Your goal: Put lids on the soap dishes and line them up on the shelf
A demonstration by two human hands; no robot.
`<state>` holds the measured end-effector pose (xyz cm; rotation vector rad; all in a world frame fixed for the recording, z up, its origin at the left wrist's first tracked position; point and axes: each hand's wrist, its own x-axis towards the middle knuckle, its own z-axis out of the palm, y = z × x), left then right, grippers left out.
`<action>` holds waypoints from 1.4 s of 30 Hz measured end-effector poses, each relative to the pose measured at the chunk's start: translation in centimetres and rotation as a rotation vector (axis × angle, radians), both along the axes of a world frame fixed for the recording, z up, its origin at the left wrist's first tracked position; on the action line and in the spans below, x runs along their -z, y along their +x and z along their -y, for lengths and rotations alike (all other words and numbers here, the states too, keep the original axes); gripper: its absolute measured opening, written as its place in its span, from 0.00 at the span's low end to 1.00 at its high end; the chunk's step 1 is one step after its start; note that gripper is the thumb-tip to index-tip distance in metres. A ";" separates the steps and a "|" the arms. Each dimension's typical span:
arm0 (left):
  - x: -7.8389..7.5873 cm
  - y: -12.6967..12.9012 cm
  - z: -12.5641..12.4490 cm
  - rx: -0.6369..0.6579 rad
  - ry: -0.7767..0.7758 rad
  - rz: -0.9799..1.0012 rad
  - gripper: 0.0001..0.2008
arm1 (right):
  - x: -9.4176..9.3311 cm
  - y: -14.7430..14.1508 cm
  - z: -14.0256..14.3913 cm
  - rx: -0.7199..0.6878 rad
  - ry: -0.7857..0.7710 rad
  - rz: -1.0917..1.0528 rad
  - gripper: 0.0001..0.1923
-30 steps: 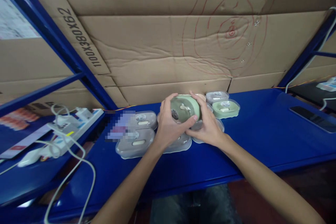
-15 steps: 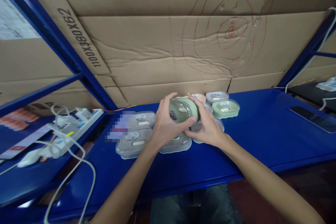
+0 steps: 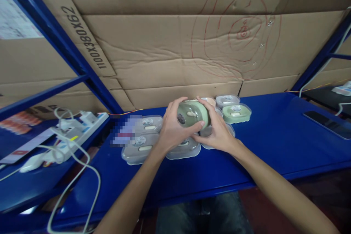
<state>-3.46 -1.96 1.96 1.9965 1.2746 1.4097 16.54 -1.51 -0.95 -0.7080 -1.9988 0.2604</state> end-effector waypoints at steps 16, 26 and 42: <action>0.2 0.4 0.2 -0.046 0.017 -0.003 0.42 | 0.2 0.0 0.0 -0.002 -0.036 0.000 0.61; 0.9 0.7 -0.3 -0.050 0.102 0.090 0.33 | -0.2 0.2 -0.8 -0.023 -0.157 -0.347 0.41; 0.6 -1.4 -3.1 0.261 -0.286 0.749 0.25 | 0.9 1.9 -4.1 -0.032 -0.373 -0.467 0.30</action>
